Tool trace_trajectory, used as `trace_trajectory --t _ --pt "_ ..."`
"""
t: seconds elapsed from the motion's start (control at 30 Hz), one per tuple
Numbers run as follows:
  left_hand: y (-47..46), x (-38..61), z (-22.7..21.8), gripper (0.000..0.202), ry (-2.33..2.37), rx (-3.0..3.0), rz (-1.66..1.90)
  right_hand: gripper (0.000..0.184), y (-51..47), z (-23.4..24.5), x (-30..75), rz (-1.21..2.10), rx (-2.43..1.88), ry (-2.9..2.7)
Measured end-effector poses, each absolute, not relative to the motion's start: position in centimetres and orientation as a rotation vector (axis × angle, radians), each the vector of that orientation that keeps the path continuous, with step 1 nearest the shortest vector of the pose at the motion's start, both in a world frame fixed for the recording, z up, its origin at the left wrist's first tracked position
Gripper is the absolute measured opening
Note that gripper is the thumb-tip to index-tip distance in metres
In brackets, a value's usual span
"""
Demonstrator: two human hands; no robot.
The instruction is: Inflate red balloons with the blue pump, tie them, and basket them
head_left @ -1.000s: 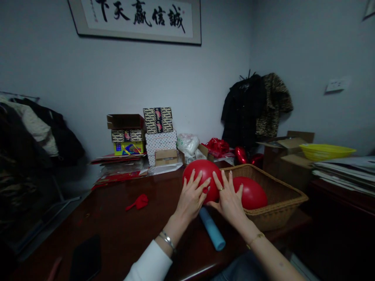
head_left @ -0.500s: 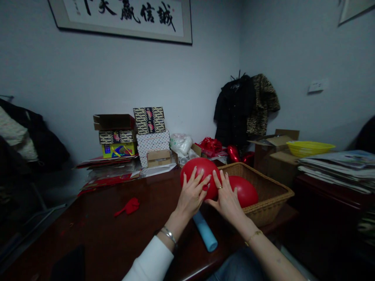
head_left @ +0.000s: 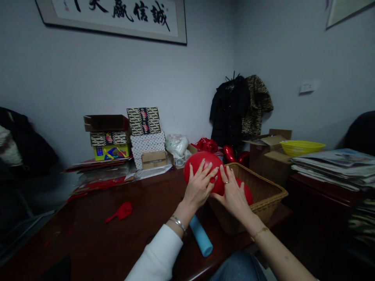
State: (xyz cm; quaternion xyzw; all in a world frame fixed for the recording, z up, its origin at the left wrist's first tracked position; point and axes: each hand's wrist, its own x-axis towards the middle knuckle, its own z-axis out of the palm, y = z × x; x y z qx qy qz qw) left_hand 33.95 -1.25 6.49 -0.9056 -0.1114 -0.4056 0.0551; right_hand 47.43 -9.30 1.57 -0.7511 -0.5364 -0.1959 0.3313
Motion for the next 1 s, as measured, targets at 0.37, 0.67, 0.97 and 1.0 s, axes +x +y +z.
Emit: trace_trajectory --t 0.37,0.67,0.97,1.0 --pt "-0.6 37.5 5.9 0.039 -0.35 -2.898 -1.342 0.094 -10.6 3.0 50.5 -0.688 -2.062 -1.39" --pt "0.0 39.6 2.5 0.039 -0.461 -2.96 -1.439 0.095 -10.7 1.8 51.4 -0.696 -2.163 -1.44" --pt "-0.4 40.2 1.4 0.046 -0.477 -2.952 -1.298 0.083 -10.8 1.0 51.8 -0.694 -2.223 -1.47" --pt "-0.4 40.2 1.3 0.046 -0.482 -2.944 -1.297 0.081 -10.9 1.0 51.8 -0.699 -2.225 -1.475"
